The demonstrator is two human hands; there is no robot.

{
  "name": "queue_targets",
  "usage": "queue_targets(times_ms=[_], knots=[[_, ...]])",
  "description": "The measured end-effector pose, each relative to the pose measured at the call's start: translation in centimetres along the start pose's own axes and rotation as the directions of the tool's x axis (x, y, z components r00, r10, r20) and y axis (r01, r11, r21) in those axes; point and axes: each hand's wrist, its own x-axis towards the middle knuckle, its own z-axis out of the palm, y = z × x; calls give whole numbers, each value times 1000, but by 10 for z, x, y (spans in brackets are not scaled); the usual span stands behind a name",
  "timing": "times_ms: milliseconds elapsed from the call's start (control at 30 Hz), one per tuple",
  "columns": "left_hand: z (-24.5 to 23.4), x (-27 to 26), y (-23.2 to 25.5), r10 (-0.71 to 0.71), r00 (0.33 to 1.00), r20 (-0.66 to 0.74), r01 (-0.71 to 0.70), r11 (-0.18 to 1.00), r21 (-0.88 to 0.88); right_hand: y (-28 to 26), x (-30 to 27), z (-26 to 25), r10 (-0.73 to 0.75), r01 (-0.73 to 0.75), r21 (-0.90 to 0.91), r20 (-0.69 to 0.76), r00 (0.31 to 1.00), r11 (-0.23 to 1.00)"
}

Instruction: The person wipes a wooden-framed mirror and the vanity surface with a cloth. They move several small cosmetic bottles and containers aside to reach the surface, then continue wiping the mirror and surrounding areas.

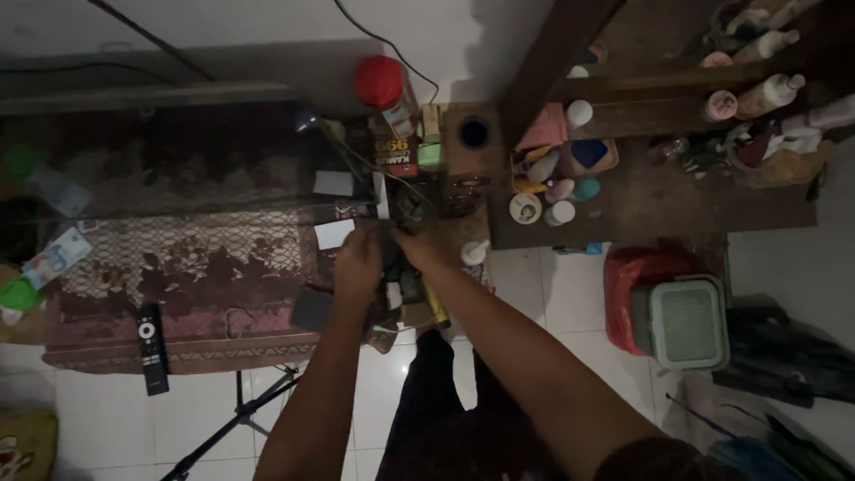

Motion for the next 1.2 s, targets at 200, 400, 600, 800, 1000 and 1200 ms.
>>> queue_targets(times_ms=[200,400,600,800,1000,1200], knots=[[-1,6,-3,-209,975,77,217,970,-113,-18,-6,1,-14,22,-174,50,999,985],[-24,12,35,-214,975,54,221,939,-262,-38,-19,-20,32,3,-154,224,974,988],[-60,18,109,48,999,19,-40,958,-285,-10,-34,-52,-287,200,276,325,901,940],[-79,31,182,9,905,426,174,904,-390,4,-31,-162,-726,691,230,134,675,685],[-47,51,247,279,835,474,-57,901,-430,-49,-60,-273,-134,82,490,73,988,868],[-13,56,316,335,821,462,-80,870,-487,-51,-70,-331,-167,172,662,-71,983,730]])
